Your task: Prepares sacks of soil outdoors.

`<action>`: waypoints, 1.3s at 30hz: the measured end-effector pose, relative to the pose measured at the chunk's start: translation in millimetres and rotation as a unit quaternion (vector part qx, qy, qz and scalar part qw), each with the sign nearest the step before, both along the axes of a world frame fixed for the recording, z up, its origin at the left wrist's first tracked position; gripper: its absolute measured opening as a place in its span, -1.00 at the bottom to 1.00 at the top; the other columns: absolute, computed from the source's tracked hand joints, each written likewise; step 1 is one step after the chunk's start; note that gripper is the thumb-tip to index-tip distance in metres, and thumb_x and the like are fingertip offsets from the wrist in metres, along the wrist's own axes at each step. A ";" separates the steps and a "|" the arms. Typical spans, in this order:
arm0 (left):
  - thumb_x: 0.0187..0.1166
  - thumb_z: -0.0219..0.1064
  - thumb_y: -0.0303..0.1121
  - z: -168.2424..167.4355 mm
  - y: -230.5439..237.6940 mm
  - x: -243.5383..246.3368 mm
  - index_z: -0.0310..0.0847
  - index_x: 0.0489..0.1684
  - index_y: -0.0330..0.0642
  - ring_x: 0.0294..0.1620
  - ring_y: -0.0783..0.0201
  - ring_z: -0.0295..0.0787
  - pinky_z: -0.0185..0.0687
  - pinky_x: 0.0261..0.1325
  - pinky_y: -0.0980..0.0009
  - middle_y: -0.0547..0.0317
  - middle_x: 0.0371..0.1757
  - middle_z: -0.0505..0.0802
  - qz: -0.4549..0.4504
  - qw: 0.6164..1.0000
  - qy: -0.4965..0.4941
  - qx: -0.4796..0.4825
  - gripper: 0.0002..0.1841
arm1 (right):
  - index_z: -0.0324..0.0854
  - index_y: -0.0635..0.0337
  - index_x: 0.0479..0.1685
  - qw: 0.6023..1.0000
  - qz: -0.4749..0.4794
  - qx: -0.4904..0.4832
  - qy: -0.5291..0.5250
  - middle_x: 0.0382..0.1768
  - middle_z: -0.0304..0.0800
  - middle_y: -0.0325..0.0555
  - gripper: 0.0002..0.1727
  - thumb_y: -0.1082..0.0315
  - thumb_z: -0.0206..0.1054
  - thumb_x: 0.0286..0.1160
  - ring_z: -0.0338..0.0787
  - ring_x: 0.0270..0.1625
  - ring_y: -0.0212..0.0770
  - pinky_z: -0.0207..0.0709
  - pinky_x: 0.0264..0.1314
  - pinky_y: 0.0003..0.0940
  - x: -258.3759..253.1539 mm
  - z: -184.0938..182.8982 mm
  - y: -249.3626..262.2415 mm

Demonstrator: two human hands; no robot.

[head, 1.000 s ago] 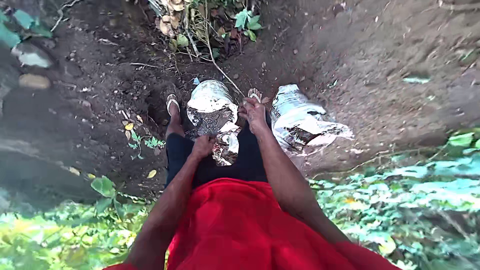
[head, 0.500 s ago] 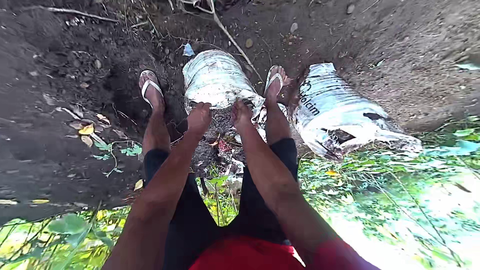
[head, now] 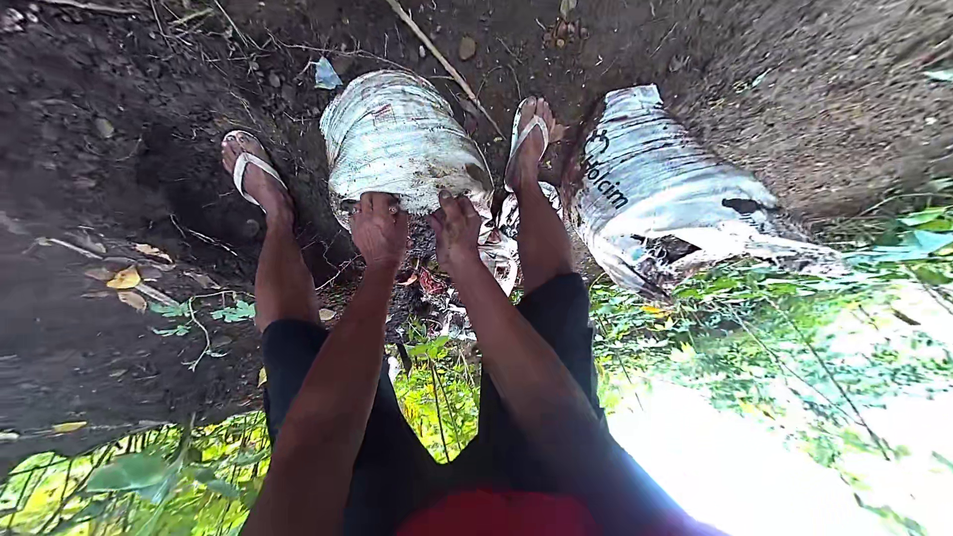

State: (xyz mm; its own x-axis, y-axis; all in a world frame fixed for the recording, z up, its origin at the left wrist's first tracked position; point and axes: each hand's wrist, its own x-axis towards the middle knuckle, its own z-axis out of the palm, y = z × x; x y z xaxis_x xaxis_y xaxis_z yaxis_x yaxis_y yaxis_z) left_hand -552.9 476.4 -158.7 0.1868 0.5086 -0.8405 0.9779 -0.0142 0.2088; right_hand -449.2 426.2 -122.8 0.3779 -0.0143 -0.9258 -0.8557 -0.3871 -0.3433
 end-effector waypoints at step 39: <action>0.57 0.41 -0.14 -14.7 17.6 -61.8 0.65 0.22 -0.35 0.40 -0.42 0.59 0.44 0.40 -0.30 -0.41 0.32 0.70 -0.032 0.998 -0.052 -0.012 -0.55 | 0.71 0.53 0.05 0.208 0.977 -0.048 0.025 0.29 0.69 0.39 -0.72 0.62 0.09 0.61 0.59 0.47 0.32 0.36 0.54 0.17 62.0 -45.8 -98.7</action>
State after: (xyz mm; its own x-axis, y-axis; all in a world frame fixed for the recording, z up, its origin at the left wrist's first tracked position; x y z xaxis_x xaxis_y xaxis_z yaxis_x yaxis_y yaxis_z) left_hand -614.7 494.0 -173.5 0.3057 0.4735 -0.8261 0.9479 -0.0701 0.3106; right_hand -387.3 327.5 -168.6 -0.2609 0.1029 -0.9599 0.9644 -0.0166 -0.2640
